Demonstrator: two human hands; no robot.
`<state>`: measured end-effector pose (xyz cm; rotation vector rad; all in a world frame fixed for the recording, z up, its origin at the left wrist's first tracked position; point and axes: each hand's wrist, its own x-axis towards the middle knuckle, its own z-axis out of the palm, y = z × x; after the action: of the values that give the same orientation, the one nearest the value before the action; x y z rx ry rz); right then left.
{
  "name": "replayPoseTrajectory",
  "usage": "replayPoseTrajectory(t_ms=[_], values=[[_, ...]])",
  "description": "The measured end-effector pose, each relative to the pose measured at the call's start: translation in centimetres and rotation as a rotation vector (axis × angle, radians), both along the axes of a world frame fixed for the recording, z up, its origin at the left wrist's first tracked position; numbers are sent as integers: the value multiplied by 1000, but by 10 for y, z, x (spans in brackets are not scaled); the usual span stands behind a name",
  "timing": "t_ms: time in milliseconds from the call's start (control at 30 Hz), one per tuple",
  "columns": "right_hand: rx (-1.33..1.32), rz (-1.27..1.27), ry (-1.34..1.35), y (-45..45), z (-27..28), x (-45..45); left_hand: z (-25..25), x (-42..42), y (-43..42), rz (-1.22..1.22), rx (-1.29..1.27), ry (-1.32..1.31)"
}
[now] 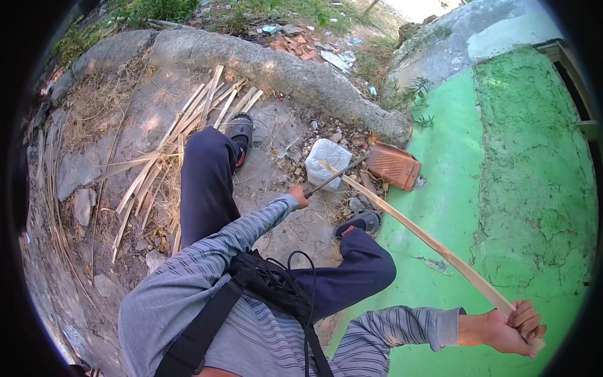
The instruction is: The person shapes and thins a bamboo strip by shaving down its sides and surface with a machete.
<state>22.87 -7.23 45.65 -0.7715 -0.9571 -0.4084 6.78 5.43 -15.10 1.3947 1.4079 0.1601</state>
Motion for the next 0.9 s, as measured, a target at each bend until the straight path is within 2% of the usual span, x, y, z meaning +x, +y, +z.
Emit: replayPoseTrajectory(t_ms=[33,67,133,200,300,333,400,467,533,600,667,733,900], values=[[5,5,-4,-23,9,20,-28,-1,2,-8,-15,90],[-75,502,-76,-56,20,52,-45,-6,11,-14,-21,179],[-188,995,-158,-65,33,32,-55,-25,2,-65,-31,195],[1,-120,-172,-74,32,-5,-51,-25,-9,-136,-50,226],[78,-146,-176,-82,42,12,-37,-8,1,70,-100,97],[80,-156,-176,-85,42,16,-38,-5,7,60,-96,98],[162,-88,-200,-89,40,21,-10,-7,17,113,-33,70],[142,-152,-169,-95,41,37,12,-12,18,125,-1,68],[118,-217,-134,-93,33,37,3,-11,16,214,8,26],[79,-330,9,-67,17,26,-7,-11,12,252,17,25],[29,-320,46,-49,3,24,-10,-16,9,345,10,27],[-14,-305,87,-35,-8,19,-28,-19,13,330,17,19],[-101,-254,107,-22,-11,-1,-35,-15,10,310,79,127]])
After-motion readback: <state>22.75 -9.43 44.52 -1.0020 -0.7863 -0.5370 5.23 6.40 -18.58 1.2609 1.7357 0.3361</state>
